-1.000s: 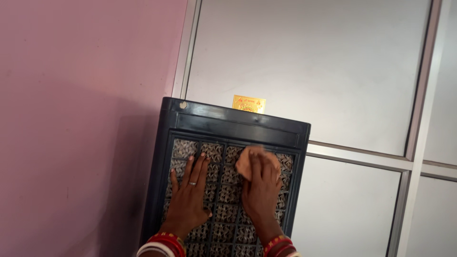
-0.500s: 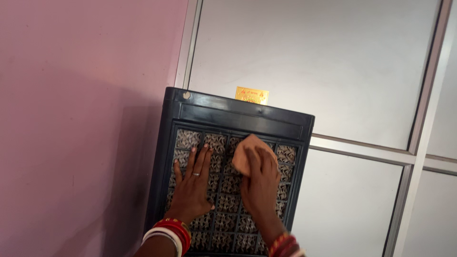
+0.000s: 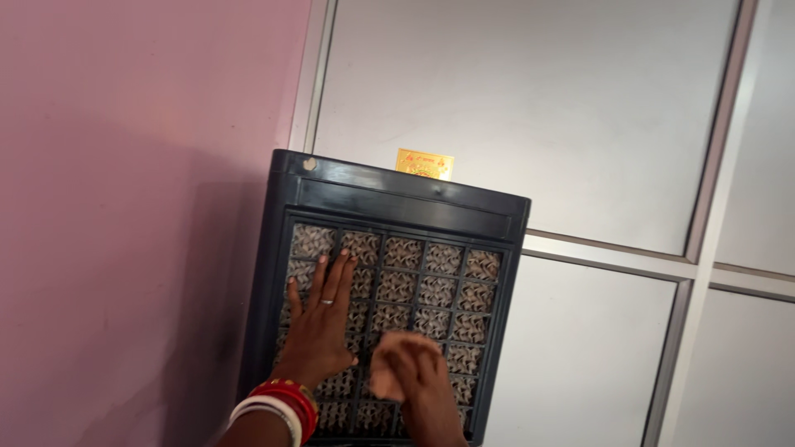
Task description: The person wipes the exterior surfaces of a portable air cooler using a cloth. They spray the cloth with a cleaning solution from a pink bottle and continue wiping the top, sides, and front grille of the unit.
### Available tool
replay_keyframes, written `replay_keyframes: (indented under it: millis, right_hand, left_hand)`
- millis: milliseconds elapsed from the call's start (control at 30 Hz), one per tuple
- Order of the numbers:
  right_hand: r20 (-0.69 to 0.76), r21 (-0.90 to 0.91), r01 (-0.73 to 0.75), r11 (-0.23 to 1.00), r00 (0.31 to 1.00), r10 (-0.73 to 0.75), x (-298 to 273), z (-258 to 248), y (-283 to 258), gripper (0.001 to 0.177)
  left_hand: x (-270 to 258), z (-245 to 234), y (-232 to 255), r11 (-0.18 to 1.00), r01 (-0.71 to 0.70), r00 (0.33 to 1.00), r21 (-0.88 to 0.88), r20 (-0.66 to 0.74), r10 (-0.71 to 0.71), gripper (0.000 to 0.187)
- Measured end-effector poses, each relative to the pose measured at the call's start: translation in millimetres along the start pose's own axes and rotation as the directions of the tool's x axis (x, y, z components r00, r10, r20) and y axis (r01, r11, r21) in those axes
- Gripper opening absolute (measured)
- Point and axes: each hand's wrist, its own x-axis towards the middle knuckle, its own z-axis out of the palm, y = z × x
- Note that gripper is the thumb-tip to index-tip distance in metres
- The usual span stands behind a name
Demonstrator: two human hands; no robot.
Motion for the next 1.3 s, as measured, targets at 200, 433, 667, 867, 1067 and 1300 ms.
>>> replay_keyframes:
  millis: [200,433,667,867,1067,1300]
  right_hand:
    - [-0.268,-0.095,-0.069,0.993,0.962,0.041,79.8,-63.7,1.8,0.081]
    - [-0.077,-0.377,-0.006,0.926,0.997,-0.024,64.7,-75.5,68.9,0.095]
    - [-0.436,-0.164,-0.424,0.891,0.841,0.32,27.1,-94.6,92.5,0.079]
    - [-0.466,-0.013,-0.275,0.961,0.852,0.238,78.9,-104.0,38.1,0.083]
    - [-0.259,-0.212,-0.27,0.939,0.942,0.213,43.1,-54.0,45.8,0.079]
    - [-0.041,-0.306,-0.162,0.938,0.987,0.157,-50.8,-1.2,62.1,0.079]
  left_hand:
    - [1.7,-5.5,7.8,0.994,0.104,0.988,-0.02,0.119,-0.101,0.142]
    - [3.6,3.9,-4.5,0.998,0.055,0.997,0.012,0.054,-0.056,0.138]
    - [8.6,13.8,-4.1,0.999,0.043,0.999,0.014,-0.008,-0.043,0.137]
    - [9.0,13.7,-3.4,0.998,0.064,0.998,0.001,-0.003,-0.064,0.14]
    - [3.9,14.4,-1.7,0.998,0.059,0.997,-0.006,-0.042,-0.059,0.139]
    - [4.0,12.3,-0.7,0.998,0.059,0.997,-0.023,-0.042,-0.06,0.14]
